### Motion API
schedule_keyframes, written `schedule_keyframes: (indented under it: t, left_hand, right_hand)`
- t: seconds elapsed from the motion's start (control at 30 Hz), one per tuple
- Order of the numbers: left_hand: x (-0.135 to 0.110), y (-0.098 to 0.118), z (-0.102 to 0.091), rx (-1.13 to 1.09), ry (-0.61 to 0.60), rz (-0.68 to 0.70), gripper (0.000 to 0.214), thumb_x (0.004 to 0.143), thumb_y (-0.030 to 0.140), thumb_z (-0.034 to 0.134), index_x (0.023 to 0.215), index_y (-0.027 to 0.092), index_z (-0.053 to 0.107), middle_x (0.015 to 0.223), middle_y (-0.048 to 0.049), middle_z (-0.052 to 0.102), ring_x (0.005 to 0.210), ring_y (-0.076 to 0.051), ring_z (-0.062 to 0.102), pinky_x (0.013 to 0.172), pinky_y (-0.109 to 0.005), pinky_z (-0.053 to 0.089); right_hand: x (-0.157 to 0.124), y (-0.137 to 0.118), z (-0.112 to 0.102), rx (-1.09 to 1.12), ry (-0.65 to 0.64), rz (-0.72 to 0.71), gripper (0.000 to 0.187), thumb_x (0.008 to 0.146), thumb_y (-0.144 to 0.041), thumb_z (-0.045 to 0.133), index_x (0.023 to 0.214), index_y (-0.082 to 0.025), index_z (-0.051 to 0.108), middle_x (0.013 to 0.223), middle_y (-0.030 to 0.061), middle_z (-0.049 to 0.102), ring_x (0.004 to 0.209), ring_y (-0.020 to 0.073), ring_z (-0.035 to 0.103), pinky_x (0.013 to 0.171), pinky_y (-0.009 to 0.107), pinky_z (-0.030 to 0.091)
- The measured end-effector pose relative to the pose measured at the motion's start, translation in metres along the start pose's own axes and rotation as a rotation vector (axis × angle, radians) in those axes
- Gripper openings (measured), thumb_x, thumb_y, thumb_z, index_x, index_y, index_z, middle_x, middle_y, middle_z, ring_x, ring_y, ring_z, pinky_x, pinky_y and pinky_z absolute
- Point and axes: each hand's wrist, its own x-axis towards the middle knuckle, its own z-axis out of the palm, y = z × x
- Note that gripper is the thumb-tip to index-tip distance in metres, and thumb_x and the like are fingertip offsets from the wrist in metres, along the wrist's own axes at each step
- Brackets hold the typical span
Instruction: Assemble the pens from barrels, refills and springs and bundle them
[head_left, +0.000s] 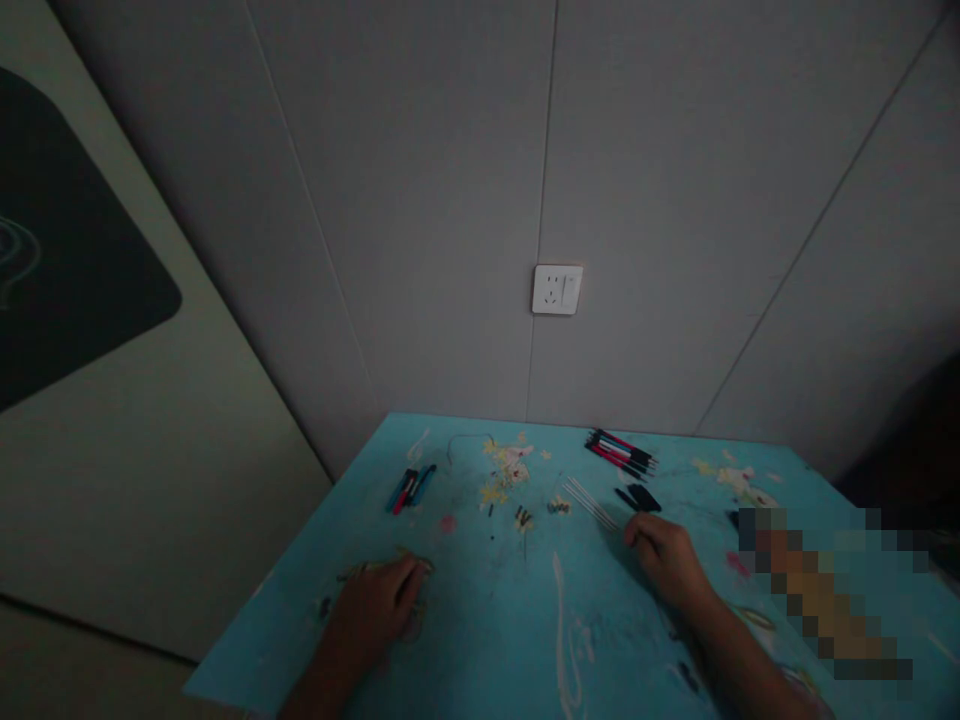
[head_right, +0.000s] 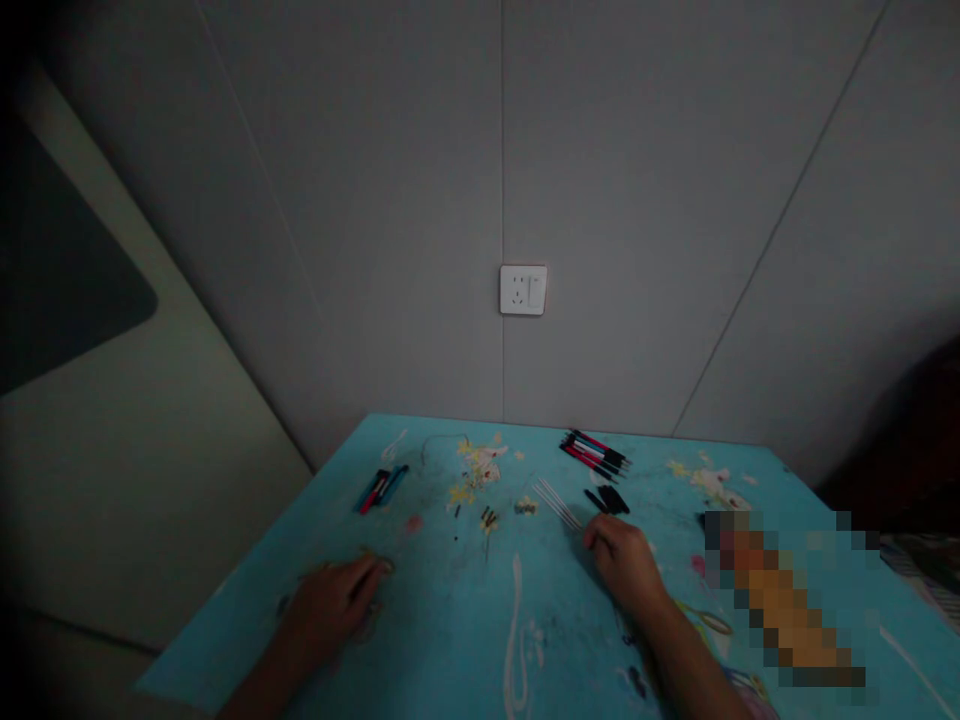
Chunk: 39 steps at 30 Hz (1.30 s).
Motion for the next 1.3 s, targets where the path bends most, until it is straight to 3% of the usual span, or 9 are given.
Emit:
schedule_keyframes:
  t: [0.27,0.37,0.47,0.5,0.63,0.73,0.97,1.13,1.3]
  left_hand:
    - [-0.004,-0.002,0.000,0.016,-0.042,0.023,0.037,0.102,0.034,0.032,0.095,0.023,0.067,0.088,-0.0045,0.073,0.081,-0.021,0.069,0.078,-0.032,0.047]
    - [0.005,-0.003,-0.007,-0.008,-0.022,0.059,0.033,0.101,0.034,0.034,0.107,0.024,0.065,0.102,-0.0056,0.071,0.089,-0.020,0.068,0.081,-0.031,0.049]
    - [0.037,-0.002,-0.018,0.038,0.116,0.076,0.040,0.101,0.034,0.036,0.139,0.026,0.045,0.135,-0.0087,0.054,0.115,-0.022,0.059,0.089,-0.033,0.048]
    - [0.051,-0.001,-0.022,0.086,0.141,0.075,0.042,0.100,0.034,0.038,0.141,0.025,0.043,0.136,-0.0097,0.053,0.112,-0.023,0.060,0.087,-0.032,0.049]
    - [0.107,0.003,-0.031,0.311,0.216,0.064,0.036,0.097,0.025,0.041,0.130,0.021,0.055,0.120,-0.0104,0.058,0.105,-0.023,0.059,0.086,-0.032,0.046]
    - [0.128,0.003,-0.028,0.322,0.240,0.058,0.031,0.098,0.023,0.040,0.120,0.020,0.061,0.118,-0.0108,0.058,0.107,-0.025,0.055,0.092,-0.036,0.042]
    - [0.124,-0.011,-0.012,0.318,0.214,-0.039,0.031,0.096,0.025,0.043,0.120,0.018,0.061,0.109,-0.0122,0.058,0.101,-0.028,0.053,0.086,-0.039,0.041]
    - [0.124,-0.015,-0.007,0.318,0.193,-0.055,0.027,0.096,0.026,0.042,0.106,0.016,0.065,0.102,-0.0119,0.059,0.097,-0.027,0.055,0.084,-0.038,0.041]
    - [0.121,-0.011,-0.003,0.320,0.174,-0.049,0.025,0.095,0.023,0.042,0.097,0.016,0.066,0.098,-0.0113,0.061,0.097,-0.028,0.055,0.083,-0.037,0.041]
  right_hand:
    - [-0.002,-0.014,0.007,0.040,-0.121,0.024,0.026,0.072,-0.006,0.039,0.071,-0.021,0.060,0.068,0.0013,0.063,0.066,0.0167,0.061,0.066,0.027,0.045]
    - [-0.003,-0.031,0.012,0.049,-0.133,0.007,0.028,0.074,-0.006,0.039,0.076,-0.021,0.062,0.072,0.0025,0.064,0.070,0.0170,0.061,0.068,0.027,0.046]
    - [0.000,-0.056,0.018,0.025,-0.139,-0.061,0.028,0.076,-0.005,0.040,0.079,-0.020,0.063,0.075,0.0034,0.064,0.072,0.0171,0.060,0.069,0.028,0.047]
    - [0.002,-0.065,0.020,0.012,-0.123,-0.090,0.028,0.077,-0.004,0.041,0.080,-0.020,0.064,0.077,0.0041,0.064,0.074,0.0177,0.060,0.071,0.029,0.048]
    - [0.007,-0.098,0.028,-0.080,-0.045,-0.145,0.025,0.082,-0.005,0.045,0.084,-0.020,0.065,0.100,0.0099,0.064,0.096,0.0237,0.058,0.084,0.040,0.050]
    - [0.006,-0.120,0.036,-0.097,-0.090,-0.151,0.027,0.082,-0.004,0.048,0.092,-0.021,0.065,0.110,0.0105,0.061,0.104,0.0261,0.056,0.090,0.045,0.049]
    - [0.051,-0.162,0.079,-0.182,-0.153,-0.139,0.033,0.087,-0.008,0.054,0.116,-0.021,0.061,0.105,0.0112,0.061,0.099,0.0281,0.054,0.088,0.047,0.048]
    - [0.090,-0.167,0.120,-0.307,-0.202,-0.086,0.019,0.086,-0.021,0.066,0.105,-0.021,0.064,0.103,0.0110,0.061,0.104,0.0302,0.052,0.089,0.045,0.044]
    - [0.095,-0.165,0.135,-0.381,-0.197,-0.040,0.009,0.087,-0.024,0.067,0.094,-0.019,0.066,0.101,0.0115,0.061,0.098,0.0291,0.054,0.084,0.042,0.045]
